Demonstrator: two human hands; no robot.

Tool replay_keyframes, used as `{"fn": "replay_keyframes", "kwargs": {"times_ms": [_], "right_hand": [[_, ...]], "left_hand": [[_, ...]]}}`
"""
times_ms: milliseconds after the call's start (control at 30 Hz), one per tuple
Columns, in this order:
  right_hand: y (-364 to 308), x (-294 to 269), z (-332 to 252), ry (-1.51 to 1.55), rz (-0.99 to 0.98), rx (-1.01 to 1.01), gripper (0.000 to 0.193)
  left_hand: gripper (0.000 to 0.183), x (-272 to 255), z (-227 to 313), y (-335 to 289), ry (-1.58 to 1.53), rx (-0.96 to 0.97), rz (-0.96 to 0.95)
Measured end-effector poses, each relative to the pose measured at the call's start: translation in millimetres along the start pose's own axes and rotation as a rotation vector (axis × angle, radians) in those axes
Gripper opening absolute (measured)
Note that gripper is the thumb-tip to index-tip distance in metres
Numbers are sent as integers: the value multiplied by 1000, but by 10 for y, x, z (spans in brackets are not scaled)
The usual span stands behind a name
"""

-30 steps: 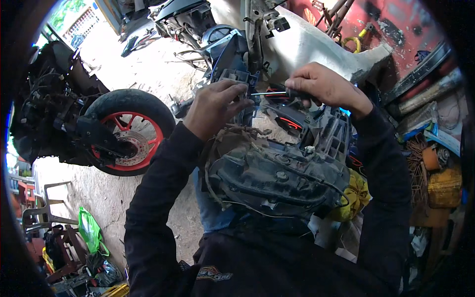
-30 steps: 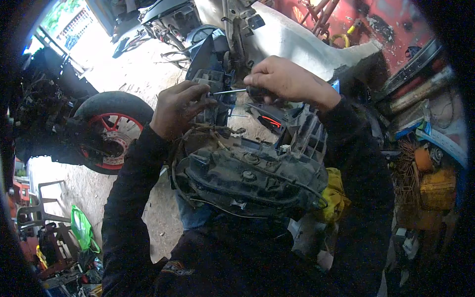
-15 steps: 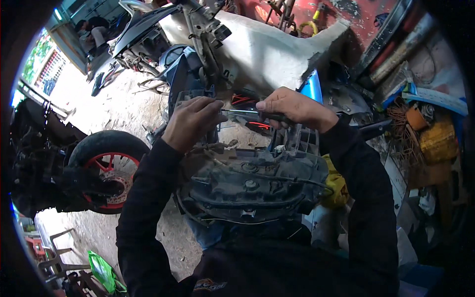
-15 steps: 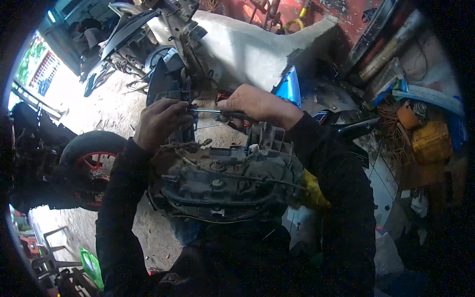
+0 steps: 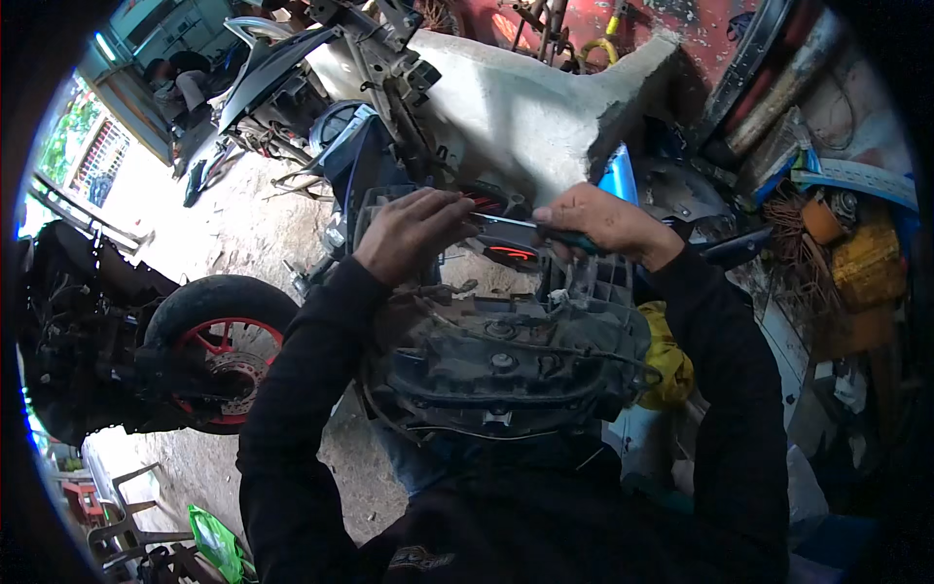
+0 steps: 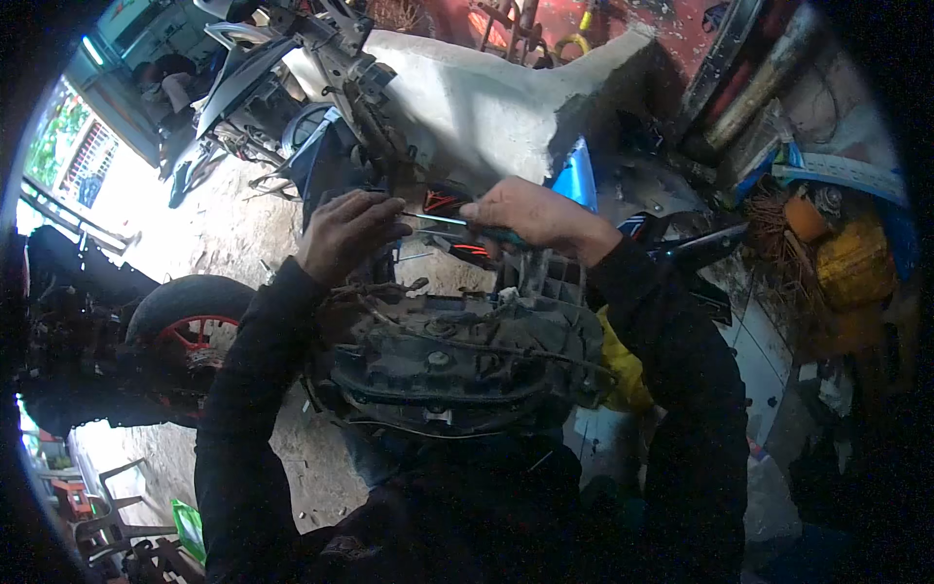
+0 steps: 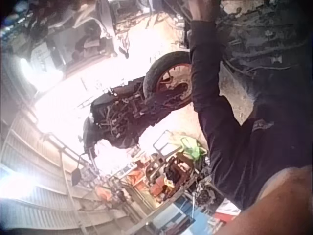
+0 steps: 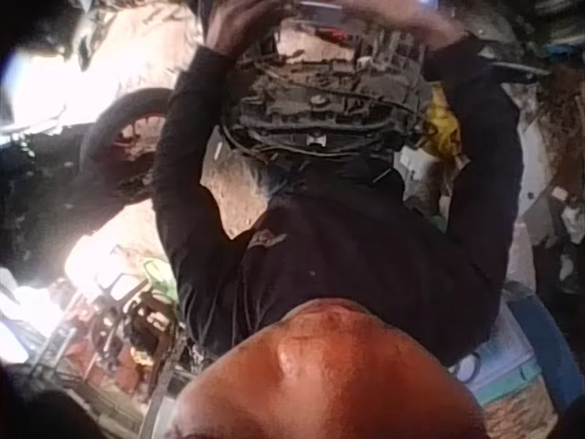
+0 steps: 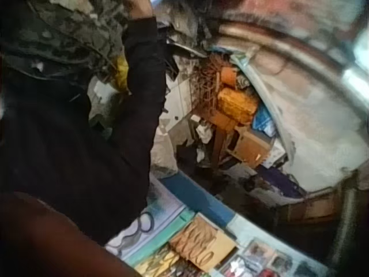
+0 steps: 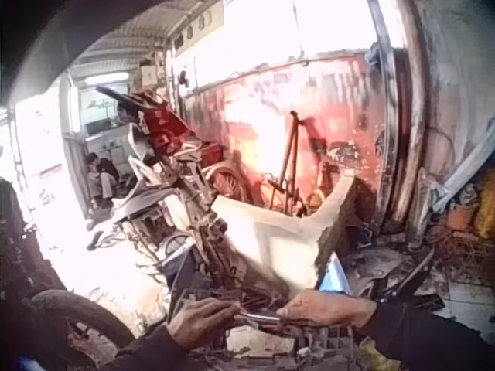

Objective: The person is using a screwdriver to remove and replace components on a motorcycle headlight assembly while seated.

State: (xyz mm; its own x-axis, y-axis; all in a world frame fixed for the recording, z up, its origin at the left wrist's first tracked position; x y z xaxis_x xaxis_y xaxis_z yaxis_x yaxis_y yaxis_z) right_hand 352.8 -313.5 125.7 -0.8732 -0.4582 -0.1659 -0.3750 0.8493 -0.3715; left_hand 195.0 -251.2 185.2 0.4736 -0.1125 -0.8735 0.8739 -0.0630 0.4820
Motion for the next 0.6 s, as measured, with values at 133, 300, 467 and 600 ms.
{"fn": "replay_keyframes", "kwargs": {"times_ms": [133, 300, 467, 600], "right_hand": [[36, 100, -48, 169, 17, -35, 32], [107, 75, -80, -113, 50, -22, 29], [124, 67, -48, -71, 32, -98, 34], [86, 122, 77, 158, 10, 2, 37]], "left_hand": [[34, 55, 7, -101, 21, 3, -47], [34, 20, 7, -138, 6, -25, -51], [34, 32, -34, -157, -1, -8, -30], [34, 43, 14, -138, -5, 44, -13]]}}
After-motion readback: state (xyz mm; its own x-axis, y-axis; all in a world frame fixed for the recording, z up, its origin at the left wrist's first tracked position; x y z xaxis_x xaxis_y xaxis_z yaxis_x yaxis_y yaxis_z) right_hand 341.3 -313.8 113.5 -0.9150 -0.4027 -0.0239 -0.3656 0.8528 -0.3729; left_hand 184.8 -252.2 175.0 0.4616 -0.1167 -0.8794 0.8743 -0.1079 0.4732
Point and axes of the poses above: each hand's wrist, its own y-axis towards the middle knuckle, its own x-axis out of the palm, z = x × y, the point moved 9 cm from there along y, towards the middle knuckle, and after that the axes turned 15 degrees about -z, right-handed, at the moved point
